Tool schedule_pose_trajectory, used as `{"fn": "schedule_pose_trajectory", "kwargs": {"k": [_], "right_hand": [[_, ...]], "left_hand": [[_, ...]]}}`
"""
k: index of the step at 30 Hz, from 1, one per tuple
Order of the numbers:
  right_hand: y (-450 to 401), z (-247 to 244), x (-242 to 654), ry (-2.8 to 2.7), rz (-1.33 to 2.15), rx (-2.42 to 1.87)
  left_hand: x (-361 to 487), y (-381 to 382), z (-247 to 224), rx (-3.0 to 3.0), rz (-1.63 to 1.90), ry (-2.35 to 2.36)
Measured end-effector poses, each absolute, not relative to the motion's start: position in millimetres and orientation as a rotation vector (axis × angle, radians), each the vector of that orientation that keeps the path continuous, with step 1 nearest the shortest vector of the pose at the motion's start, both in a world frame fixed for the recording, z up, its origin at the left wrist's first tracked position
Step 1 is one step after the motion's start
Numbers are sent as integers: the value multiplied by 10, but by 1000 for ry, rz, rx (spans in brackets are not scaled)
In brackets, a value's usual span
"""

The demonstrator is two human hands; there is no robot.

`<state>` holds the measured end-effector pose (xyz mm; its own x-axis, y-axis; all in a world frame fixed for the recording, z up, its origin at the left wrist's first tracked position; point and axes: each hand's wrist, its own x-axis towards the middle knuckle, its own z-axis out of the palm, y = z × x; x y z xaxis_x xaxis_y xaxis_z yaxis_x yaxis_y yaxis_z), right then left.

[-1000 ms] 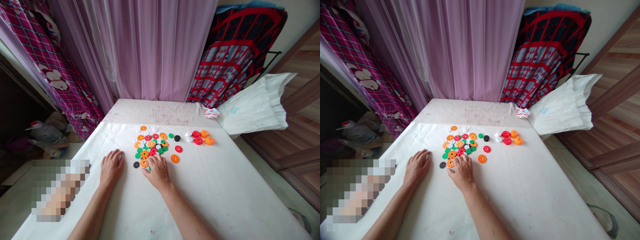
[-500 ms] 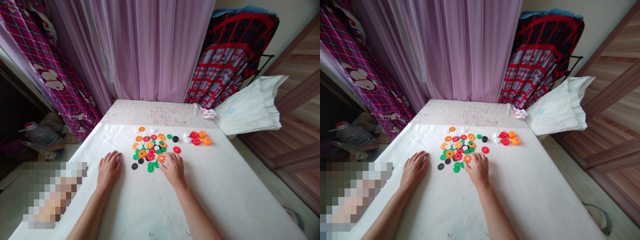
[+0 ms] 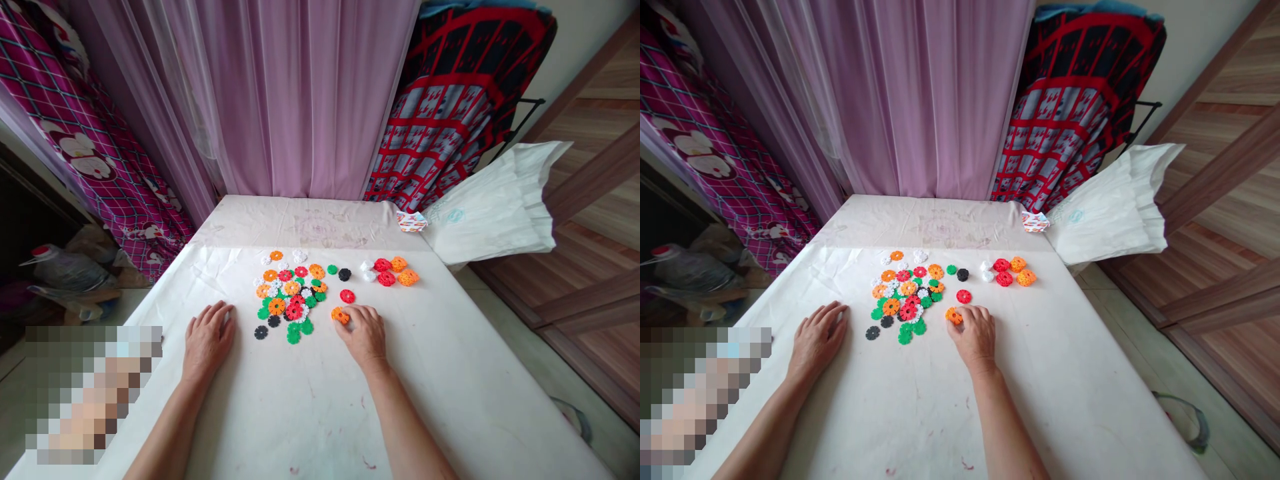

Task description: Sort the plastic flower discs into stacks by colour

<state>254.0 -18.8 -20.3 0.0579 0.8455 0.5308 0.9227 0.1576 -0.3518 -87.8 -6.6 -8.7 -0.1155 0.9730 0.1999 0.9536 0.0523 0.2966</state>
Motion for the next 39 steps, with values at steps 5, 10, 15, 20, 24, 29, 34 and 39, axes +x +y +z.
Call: {"fn": "schedule_pose_trajectory", "kwargs": {"k": [5,10,15,20,24,29,34,39], "right_hand": [[-196,-215,2559,-1797,-137,-1690],[-224,-155,2542,-1787,-142,-1675],[-133,54,2186,-1892,-36,-1573],[144,220,1608,-2143,176,-1491],[326,276,1393,-2336,260,-1506],[411,281,1343,-2457,227,-1527],[397,236,1376,-2342,163,-1497],[213,158,1937,-1992,55,-1576]], "left_hand": [[-874,-65,-70,2051,543,2241],[-865,-72,-70,2053,566,2231],[-853,-71,-61,2042,554,2227],[-845,-78,-38,2050,556,2232],[-854,-83,-60,2073,595,2228],[-866,-72,-88,2076,633,2221],[-874,-67,-91,2067,618,2210],[-892,-67,-115,2081,632,2196]]}}
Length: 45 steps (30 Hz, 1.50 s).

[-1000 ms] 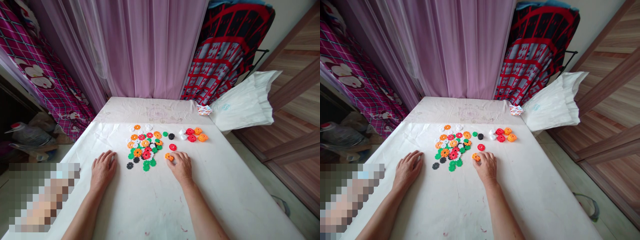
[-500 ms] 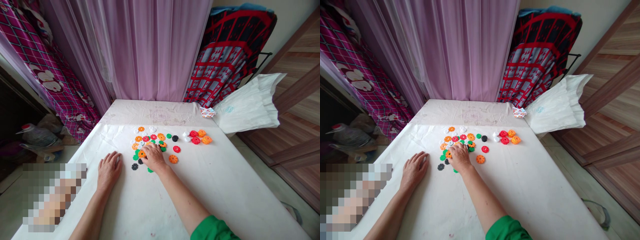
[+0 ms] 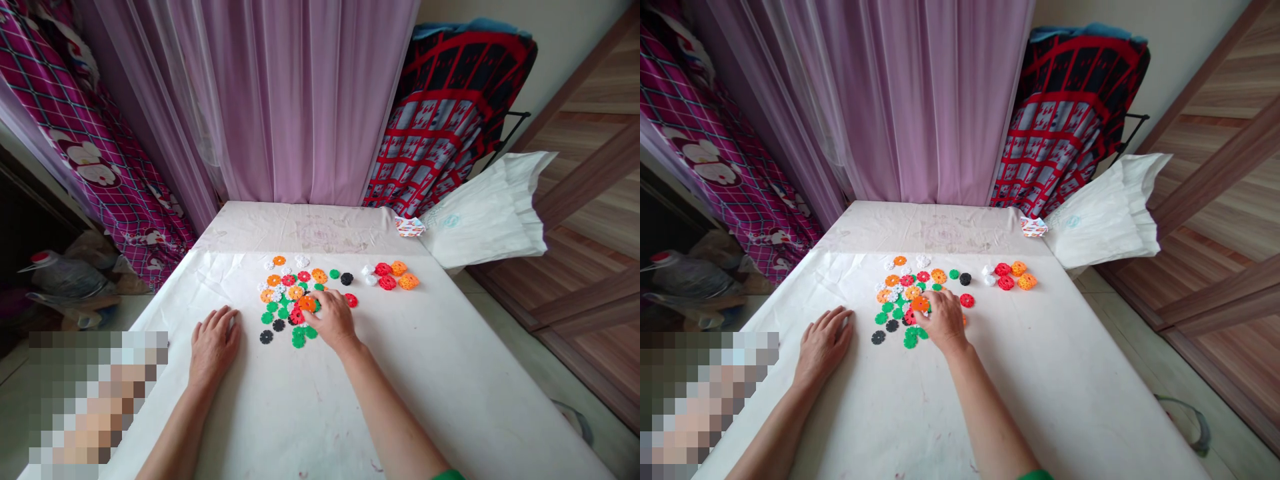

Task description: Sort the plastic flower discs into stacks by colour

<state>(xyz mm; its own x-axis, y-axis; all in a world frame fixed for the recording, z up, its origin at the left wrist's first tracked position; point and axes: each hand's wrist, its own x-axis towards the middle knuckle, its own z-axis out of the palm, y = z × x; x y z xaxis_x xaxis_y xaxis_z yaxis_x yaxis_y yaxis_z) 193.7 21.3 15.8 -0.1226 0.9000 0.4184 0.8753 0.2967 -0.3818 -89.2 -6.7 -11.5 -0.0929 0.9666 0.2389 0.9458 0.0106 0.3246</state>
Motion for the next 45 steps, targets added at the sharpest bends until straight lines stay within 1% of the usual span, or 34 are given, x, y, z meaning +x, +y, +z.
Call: {"fn": "schedule_pose_trajectory", "kwargs": {"k": [4,8,24,26,31,35,39,45], "right_hand": [[-8,49,2535,-1856,-60,-1701],[-135,-26,2729,-1914,-113,-1725],[-194,-18,2627,-1974,-98,-1779],[-204,-2,2633,-1977,-79,-1784],[-95,127,2589,-2007,38,-1769],[185,267,2416,-2049,90,-1811],[485,337,2206,-2034,124,-1964],[698,390,2056,-1968,297,-2166]], "left_hand": [[-890,-51,-136,2089,631,2202],[-885,-46,-139,2089,621,2217],[-863,-97,-133,2110,572,2190],[-716,-168,-163,2200,602,2107],[-105,-220,-184,2559,505,1694],[166,-9,-134,2531,471,1704],[141,122,-142,2417,552,1859],[15,80,-226,2367,762,1836]]}}
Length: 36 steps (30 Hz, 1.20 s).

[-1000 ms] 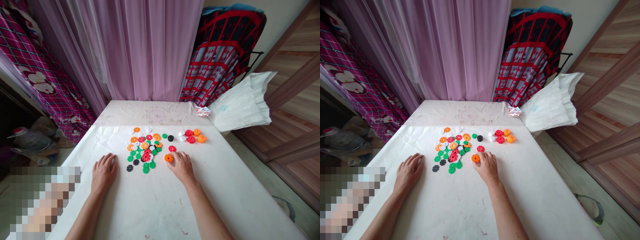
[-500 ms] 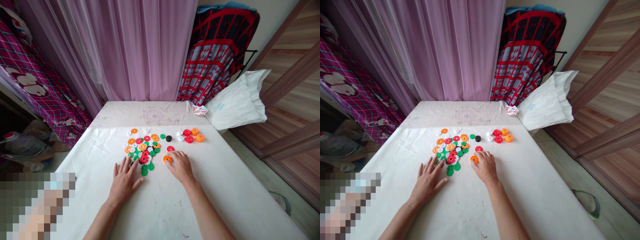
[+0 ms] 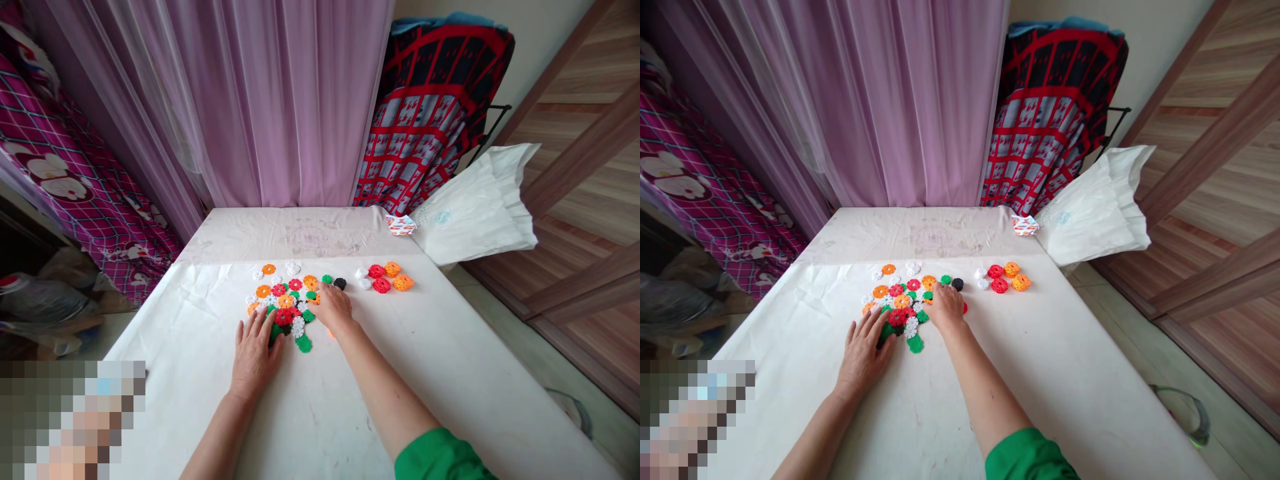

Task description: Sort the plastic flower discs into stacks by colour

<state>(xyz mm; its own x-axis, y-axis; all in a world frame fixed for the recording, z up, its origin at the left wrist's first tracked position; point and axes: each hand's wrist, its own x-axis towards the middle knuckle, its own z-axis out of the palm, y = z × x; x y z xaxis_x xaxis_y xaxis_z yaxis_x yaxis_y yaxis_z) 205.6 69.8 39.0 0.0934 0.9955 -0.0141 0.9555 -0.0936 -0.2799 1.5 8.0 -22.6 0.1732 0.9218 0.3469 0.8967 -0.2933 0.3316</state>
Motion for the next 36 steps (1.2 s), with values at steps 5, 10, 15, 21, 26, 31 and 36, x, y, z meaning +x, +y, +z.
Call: {"fn": "schedule_pose_trajectory", "kwargs": {"k": [5,10,15,21,26,31,36], "right_hand": [[672,539,2100,-2017,263,-2209],[488,669,2346,-2117,49,-2131],[148,452,2640,-1966,242,-1892],[-158,140,2704,-1887,204,-1857],[-154,134,2640,-1941,141,-1889],[-137,134,2607,-1991,118,-1890],[-175,123,2649,-2016,129,-1911]], "left_hand": [[3,122,-232,2310,836,1812],[17,130,-212,2275,848,1799],[0,135,-227,2215,983,1770],[-77,148,-218,2057,1216,1760],[-105,143,-194,2032,1224,1763],[-97,145,-197,2035,1231,1738],[-90,144,-190,2026,1201,1745]]}}
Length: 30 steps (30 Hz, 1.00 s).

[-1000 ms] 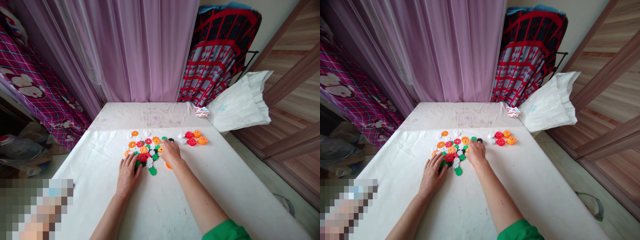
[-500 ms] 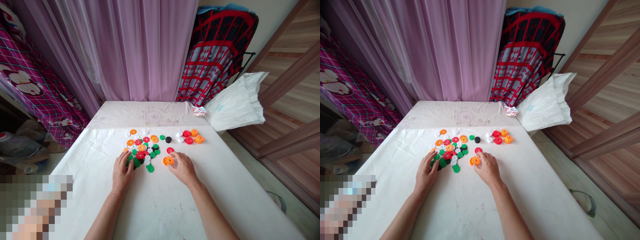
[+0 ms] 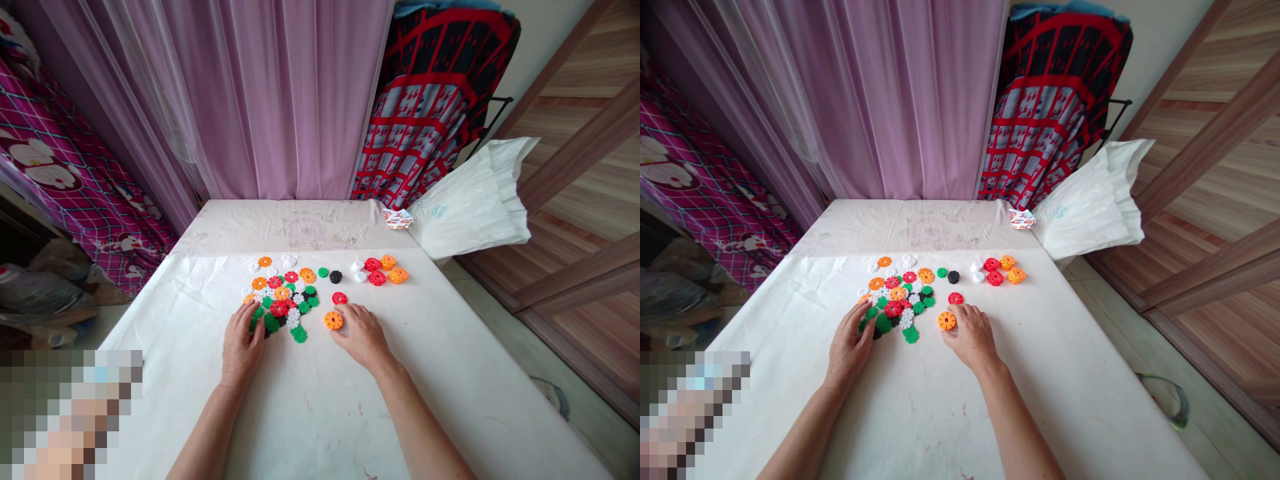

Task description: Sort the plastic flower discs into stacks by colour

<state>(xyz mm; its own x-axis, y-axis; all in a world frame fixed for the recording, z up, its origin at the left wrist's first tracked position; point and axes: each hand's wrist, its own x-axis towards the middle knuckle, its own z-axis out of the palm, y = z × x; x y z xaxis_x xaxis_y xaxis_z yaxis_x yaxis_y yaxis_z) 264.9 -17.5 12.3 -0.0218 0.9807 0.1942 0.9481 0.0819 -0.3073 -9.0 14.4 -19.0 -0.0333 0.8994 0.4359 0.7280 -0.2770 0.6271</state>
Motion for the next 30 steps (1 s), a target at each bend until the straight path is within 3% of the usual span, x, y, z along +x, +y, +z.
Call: {"fn": "schedule_pose_trajectory", "kwargs": {"k": [16,20,30], "right_hand": [[-68,326,2659,-2025,237,-1911],[273,518,2505,-2110,222,-1812],[1126,567,2084,-2367,105,-2077]], "left_hand": [[-83,150,-221,2018,1252,1707],[-90,165,-245,1918,1309,1702],[-112,191,-274,1845,1313,1699]]}}
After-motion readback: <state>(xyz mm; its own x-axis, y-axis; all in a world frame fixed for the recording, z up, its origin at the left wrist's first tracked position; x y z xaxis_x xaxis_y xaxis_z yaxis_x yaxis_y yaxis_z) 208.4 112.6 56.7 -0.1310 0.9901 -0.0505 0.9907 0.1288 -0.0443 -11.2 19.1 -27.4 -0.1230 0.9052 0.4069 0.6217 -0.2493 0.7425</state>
